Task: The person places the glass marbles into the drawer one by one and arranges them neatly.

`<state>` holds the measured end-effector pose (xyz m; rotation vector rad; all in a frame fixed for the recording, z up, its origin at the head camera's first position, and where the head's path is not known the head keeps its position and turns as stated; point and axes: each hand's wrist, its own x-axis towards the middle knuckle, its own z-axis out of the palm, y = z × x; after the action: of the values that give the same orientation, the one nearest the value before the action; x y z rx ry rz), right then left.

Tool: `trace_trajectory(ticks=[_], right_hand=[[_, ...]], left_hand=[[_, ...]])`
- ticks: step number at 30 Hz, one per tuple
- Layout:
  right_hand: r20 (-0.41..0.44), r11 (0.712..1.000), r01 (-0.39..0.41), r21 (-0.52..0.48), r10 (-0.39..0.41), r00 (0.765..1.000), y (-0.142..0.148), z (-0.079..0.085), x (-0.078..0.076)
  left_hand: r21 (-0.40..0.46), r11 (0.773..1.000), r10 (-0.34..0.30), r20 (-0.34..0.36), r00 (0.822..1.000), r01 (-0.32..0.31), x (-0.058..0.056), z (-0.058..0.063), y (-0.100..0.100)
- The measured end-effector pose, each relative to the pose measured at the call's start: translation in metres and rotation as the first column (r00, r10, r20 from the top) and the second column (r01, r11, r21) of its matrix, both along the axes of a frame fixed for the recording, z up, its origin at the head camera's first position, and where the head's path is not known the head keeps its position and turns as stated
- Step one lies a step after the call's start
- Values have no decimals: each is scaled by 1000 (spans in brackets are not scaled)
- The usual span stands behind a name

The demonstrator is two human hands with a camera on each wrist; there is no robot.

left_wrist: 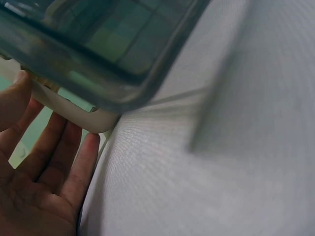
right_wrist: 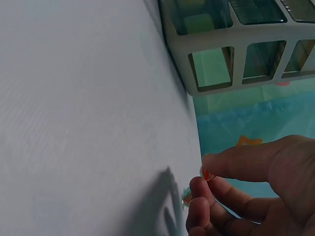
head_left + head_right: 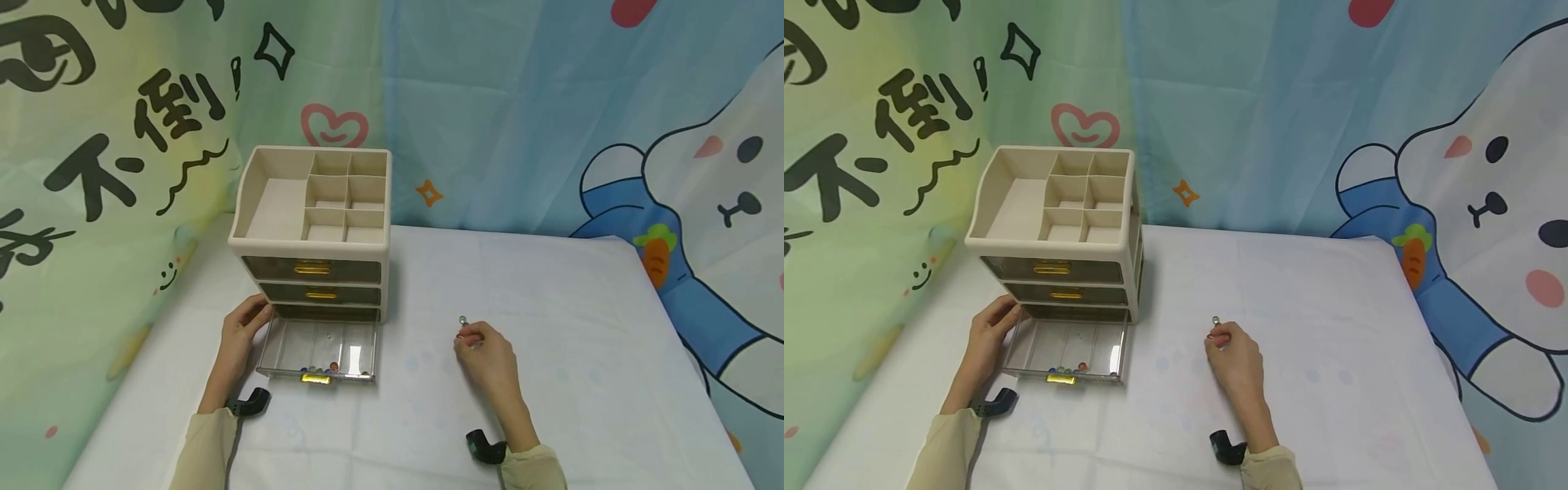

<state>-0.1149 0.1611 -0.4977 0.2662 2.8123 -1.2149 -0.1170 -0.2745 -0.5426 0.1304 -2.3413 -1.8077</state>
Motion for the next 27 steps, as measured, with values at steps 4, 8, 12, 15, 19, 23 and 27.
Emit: trace_trajectory(ticks=[4, 8, 12, 15, 19, 23, 27], right_hand=[[8, 1000, -23, -11, 23, 1000, -6, 5, -1], [-4, 996, -79, -52, 79, 997, -13, 7, -2], [-18, 988, -129, -91, 128, 992, -20, 9, -4], [-23, 984, -142, -112, 140, 990, -25, 10, -4], [-63, 965, -198, -169, 190, 980, -30, 9, -5], [-135, 928, -296, -226, 271, 953, -32, 6, -7], [-177, 892, -371, -258, 334, 926, -34, 7, -7]], left_hand=[[0, 1000, -2, 4, 1000, 2, -1, 1, 0], [0, 1000, -4, 1, 1000, 4, -2, 2, 0], [-6, 1000, -6, 0, 1000, 6, -2, 2, 0], [-10, 1000, -7, -3, 1000, 7, -2, 2, -1], [-7, 1000, -3, -6, 1000, 3, -2, 1, -1], [-1, 1000, -2, -9, 1000, 2, -2, 1, 0], [8, 1000, -6, -13, 1000, 6, -1, 0, 0]])
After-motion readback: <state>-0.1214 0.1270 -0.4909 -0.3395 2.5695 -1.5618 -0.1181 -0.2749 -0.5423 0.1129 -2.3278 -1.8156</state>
